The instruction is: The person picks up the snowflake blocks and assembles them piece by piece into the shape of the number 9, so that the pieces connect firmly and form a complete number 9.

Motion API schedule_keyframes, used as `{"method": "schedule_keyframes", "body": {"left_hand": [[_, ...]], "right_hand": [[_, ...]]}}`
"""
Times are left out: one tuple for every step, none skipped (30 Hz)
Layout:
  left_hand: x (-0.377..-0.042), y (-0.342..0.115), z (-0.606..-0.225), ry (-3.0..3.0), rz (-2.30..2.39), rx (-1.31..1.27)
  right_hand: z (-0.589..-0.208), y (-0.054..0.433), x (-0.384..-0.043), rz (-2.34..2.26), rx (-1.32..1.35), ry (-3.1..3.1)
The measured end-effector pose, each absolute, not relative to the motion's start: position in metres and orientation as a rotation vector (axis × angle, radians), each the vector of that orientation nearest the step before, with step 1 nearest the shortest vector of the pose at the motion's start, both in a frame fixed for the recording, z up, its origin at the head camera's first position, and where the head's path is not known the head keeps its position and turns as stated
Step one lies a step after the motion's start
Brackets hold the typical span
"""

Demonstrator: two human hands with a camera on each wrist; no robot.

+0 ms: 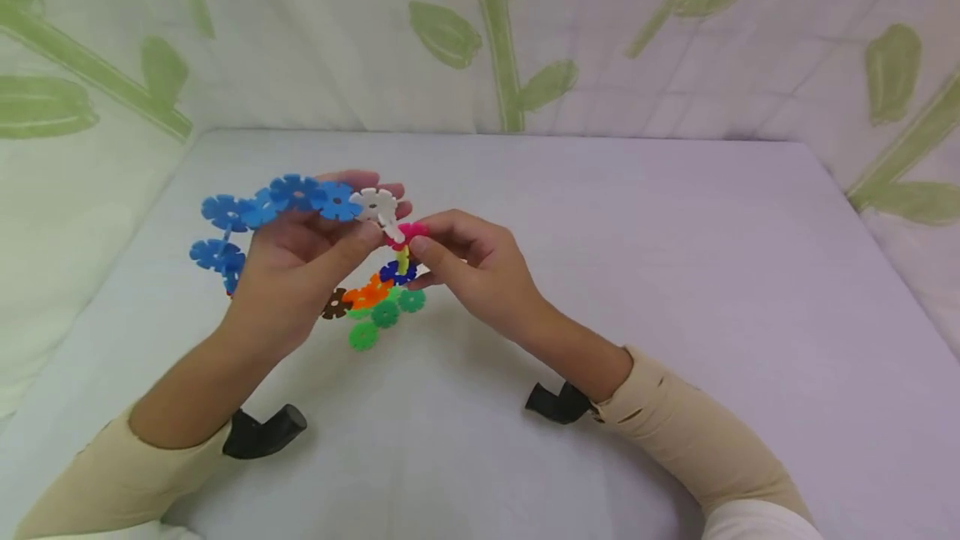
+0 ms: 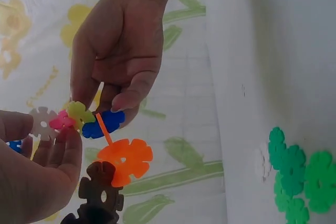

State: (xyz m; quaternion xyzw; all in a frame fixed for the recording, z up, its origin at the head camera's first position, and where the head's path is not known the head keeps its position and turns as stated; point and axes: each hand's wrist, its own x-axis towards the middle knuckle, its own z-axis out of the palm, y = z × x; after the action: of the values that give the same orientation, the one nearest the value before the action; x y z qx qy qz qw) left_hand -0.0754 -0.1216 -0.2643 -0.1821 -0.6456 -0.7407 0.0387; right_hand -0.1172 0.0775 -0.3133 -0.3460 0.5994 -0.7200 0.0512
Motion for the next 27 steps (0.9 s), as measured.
{"method": "schedule_keyframes", "body": {"left_hand": [[-0.076, -0.122, -0.265, -2.008, -2.222, -0.555], [-0.077, -0.122, -0.265, -2.036, -2.170, -0.549], [-0.078, -0.123, -0.266, -2.067, -2.131, -0.534], [-0.078, -0.124, -0.266, -2.100, -2.095, -0.520], [-0.078, -0.125, -0.266, -2.129, -2.076, -0.510], [-0.079, -0.127, -0.265, -2.165, -2.041, -0.509], [-0.079, -0.128, -0.265, -2.192, -2.021, -0.513], [-0.079, -0.130, -0.265, -2.218, -1.999, -0.530], [-0.080, -0.132, -0.265, -2.240, -1.982, -0.551], [-0.080, -0.133, -0.264, -2.254, -1.962, -0.578], [-0.080, -0.135, -0.264, -2.263, -1.934, -0.605], [-0.080, -0.136, -0.263, -2.261, -1.909, -0.634], [-0.081, -0.137, -0.263, -2.262, -1.892, -0.650], [-0.081, -0.138, -0.262, -2.259, -1.876, -0.663], [-0.081, -0.138, -0.262, -2.260, -1.864, -0.664], [-0.081, -0.139, -0.262, -2.261, -1.860, -0.662], [-0.081, -0.139, -0.262, -2.266, -1.853, -0.658], [-0.081, -0.140, -0.262, -2.266, -1.861, -0.653], [-0.081, -0.140, -0.262, -2.266, -1.873, -0.651], [-0.081, -0.140, -0.262, -2.265, -1.884, -0.654], [-0.081, -0.140, -0.263, -2.265, -1.896, -0.658], [-0.081, -0.140, -0.263, -2.263, -1.905, -0.664], [-0.081, -0.140, -0.263, -2.262, -1.913, -0.671], [-0.082, -0.139, -0.263, -2.258, -1.924, -0.678], [-0.082, -0.139, -0.264, -2.258, -1.929, -0.683], [-0.082, -0.138, -0.264, -2.260, -1.931, -0.685], [-0.083, -0.138, -0.264, -2.262, -1.933, -0.687]], "right_hand": [[-0.314, 0.077, -0.117, -2.183, -1.060, 1.832], [-0.315, 0.076, -0.117, -2.171, -1.071, 1.844], [-0.316, 0.076, -0.118, -2.145, -1.081, 1.873], [-0.316, 0.076, -0.120, -2.110, -1.093, 1.906], [-0.316, 0.076, -0.123, -2.057, -1.103, 1.958], [-0.317, 0.076, -0.126, -1.988, -1.108, 2.017], [-0.317, 0.076, -0.131, -1.907, -1.112, 2.077], [-0.318, 0.076, -0.136, -1.805, -1.110, 2.145], [-0.319, 0.076, -0.141, -1.683, -1.101, 2.217], [-0.320, 0.076, -0.147, -1.548, -1.096, 2.282], [-0.321, 0.076, -0.152, -1.404, -1.087, 2.345], [-0.323, 0.075, -0.157, -1.267, -1.081, 2.390], [-0.325, 0.074, -0.161, -1.132, -1.082, 2.428], [-0.327, 0.072, -0.164, -1.002, -1.090, 2.457], [-0.329, 0.070, -0.167, -0.888, -1.099, 2.477], [-0.331, 0.067, -0.169, -0.788, -1.115, 2.491], [-0.333, 0.065, -0.171, -0.702, -1.128, 2.504], [-0.334, 0.062, -0.173, -0.626, -1.148, 2.512], [-0.335, 0.060, -0.174, -0.561, -1.164, 2.519], [-0.336, 0.058, -0.175, -0.512, -1.183, 2.515], [-0.336, 0.057, -0.176, -0.469, -1.198, 2.510], [-0.335, 0.056, -0.177, -0.433, -1.213, 2.505], [-0.335, 0.055, -0.177, -0.406, -1.225, 2.497], [-0.334, 0.054, -0.177, -0.392, -1.236, 2.488], [-0.333, 0.053, -0.178, -0.385, -1.234, 2.478], [-0.333, 0.053, -0.178, -0.377, -1.232, 2.468], [-0.333, 0.053, -0.179, -0.363, -1.224, 2.464]]}}
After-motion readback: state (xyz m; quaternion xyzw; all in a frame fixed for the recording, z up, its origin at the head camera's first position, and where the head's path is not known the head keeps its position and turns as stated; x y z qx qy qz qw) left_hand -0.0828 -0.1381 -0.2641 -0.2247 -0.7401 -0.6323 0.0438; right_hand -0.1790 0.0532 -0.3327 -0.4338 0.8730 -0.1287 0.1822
